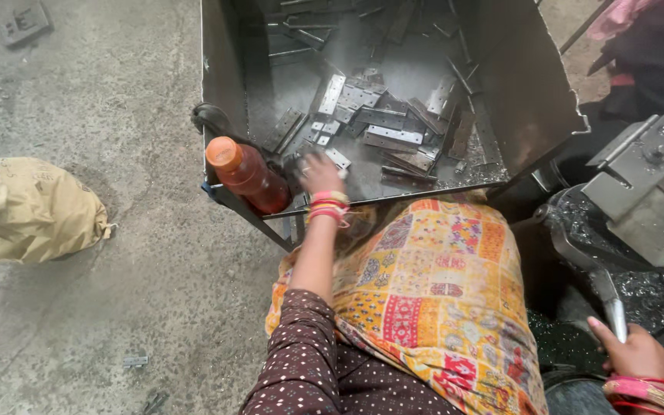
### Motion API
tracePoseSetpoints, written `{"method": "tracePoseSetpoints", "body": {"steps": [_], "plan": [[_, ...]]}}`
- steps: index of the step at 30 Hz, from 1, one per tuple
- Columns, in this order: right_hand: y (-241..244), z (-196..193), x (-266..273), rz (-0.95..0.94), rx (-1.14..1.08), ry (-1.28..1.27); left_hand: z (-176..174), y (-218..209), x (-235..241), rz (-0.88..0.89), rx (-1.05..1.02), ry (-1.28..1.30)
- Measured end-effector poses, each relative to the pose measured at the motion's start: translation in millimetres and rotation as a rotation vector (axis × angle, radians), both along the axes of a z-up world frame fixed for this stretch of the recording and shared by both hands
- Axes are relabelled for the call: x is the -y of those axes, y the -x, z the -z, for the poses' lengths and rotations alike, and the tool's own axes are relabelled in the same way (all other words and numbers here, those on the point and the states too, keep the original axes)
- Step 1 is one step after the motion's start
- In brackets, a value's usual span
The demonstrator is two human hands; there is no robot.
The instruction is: The person picks up metal plates from a bin and places them one by one into a vertical drilling machine. They use their right hand to pull a lever, lowering the drill bit into the plate, then release the lever and place the drilled plate into a separate bucket.
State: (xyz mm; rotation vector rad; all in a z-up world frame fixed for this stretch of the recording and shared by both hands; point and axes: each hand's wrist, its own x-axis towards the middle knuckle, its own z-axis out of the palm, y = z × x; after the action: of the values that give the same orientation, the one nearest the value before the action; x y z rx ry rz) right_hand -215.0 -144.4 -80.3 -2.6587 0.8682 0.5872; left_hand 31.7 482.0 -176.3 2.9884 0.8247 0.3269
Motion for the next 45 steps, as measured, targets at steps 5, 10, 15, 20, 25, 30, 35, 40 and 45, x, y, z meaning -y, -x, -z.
{"method": "tracePoseSetpoints", "body": {"steps": [5, 10, 15, 20, 25, 30, 35, 40, 45], "plan": [[3.4, 1.7, 0.4, 0.043, 0.001, -0.021, 20.5, -4.4, -33.3, -0.152, 0.099, 0.015], [0.1, -3.1, -1.3, 0.034, 0.007, -0.028, 21.2, -11.0, -25.6, 0.005, 0.152, 0.293], [1.6, -19.1, -17.3, 0.06, 0.02, -0.028, -11.8, 11.7, -7.1, 0.137, 0.127, 0.331], [0.0, -30.4, -30.6, 0.084, 0.012, -0.049, -6.0, 25.2, -16.9, 0.118, 0.075, 0.216], [-1.2, -29.8, -31.1, 0.089, 0.019, -0.066, -3.9, 26.7, -15.4, 0.222, 0.207, 0.118], [0.1, -29.9, -33.1, 0.096, 0.056, -0.109, -8.5, 62.7, -14.7, 0.327, 0.279, 0.119], [6.2, -29.1, -42.1, 0.098, 0.151, -0.137, 8.2, 70.5, -31.1, 0.336, 0.095, -0.06], [1.4, -15.7, -48.0, 0.051, 0.218, -0.07, -39.9, 55.7, 27.1, 0.498, 0.046, 0.03], [7.3, -19.5, -55.3, -0.003, 0.207, 0.031, -139.3, 30.6, 156.3, 0.915, 0.444, 0.189]]}}
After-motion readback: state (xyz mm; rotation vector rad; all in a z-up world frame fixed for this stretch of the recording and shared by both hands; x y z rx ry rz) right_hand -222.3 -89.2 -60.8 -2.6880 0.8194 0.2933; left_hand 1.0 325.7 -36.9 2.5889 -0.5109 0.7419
